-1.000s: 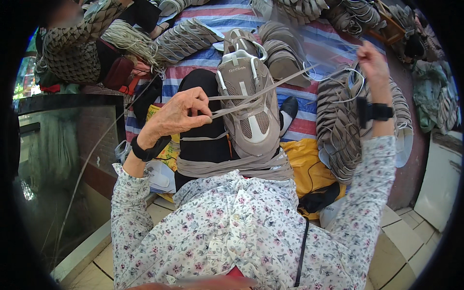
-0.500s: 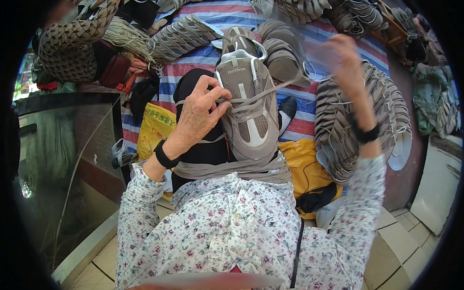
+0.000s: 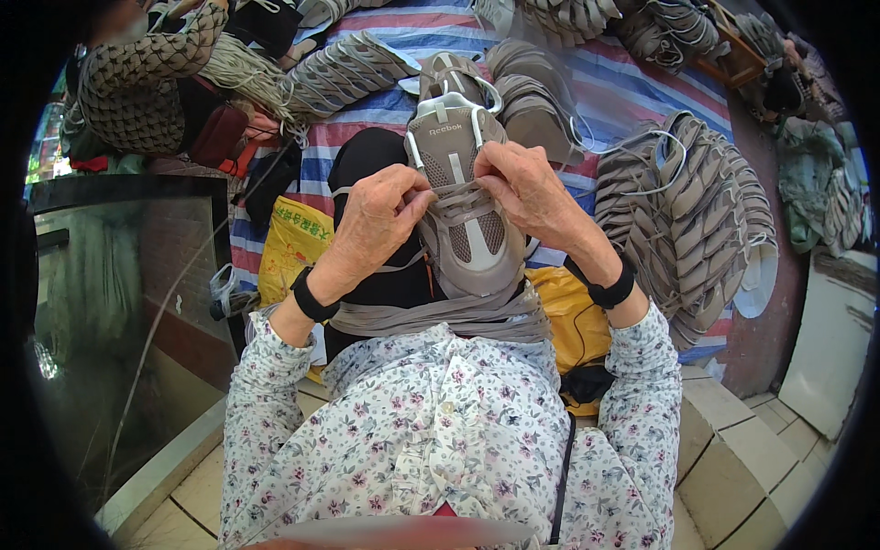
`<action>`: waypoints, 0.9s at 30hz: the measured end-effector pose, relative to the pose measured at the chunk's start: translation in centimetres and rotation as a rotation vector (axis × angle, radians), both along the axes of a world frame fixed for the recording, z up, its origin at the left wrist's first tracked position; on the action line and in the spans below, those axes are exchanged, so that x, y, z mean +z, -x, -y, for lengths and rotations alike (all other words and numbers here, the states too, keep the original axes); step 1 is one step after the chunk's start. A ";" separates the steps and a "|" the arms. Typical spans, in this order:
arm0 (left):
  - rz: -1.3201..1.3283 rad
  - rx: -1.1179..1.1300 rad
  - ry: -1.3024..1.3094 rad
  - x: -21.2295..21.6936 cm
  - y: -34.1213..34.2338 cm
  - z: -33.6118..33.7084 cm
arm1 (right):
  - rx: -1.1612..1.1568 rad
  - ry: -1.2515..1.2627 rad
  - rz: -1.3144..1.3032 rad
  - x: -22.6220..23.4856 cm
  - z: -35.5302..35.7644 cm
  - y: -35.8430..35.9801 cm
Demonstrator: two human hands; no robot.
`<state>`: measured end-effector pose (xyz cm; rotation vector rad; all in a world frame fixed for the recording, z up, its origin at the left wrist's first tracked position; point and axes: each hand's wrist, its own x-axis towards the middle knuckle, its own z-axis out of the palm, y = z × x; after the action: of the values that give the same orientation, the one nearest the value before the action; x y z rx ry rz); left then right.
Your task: Thread laces through the eyelets of shoe uppers during manufacturing.
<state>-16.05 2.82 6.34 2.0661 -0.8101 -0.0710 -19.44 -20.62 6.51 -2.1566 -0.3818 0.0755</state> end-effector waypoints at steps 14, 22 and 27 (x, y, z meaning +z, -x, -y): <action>-0.183 0.066 -0.077 -1.2 0.7 -4.2 | -0.114 -0.235 -0.203 -2.2 2.9 -1.3; -0.948 0.066 0.512 0.0 -0.9 -11.3 | -0.060 -0.159 -0.523 -0.5 7.5 0.1; -1.139 0.364 1.348 2.6 -1.4 -22.1 | -0.087 0.234 -0.116 -2.8 12.3 1.9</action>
<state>-14.61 24.94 8.97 0.6029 0.2711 -0.3461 -21.31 -32.88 3.73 -2.3840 -0.2200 0.2032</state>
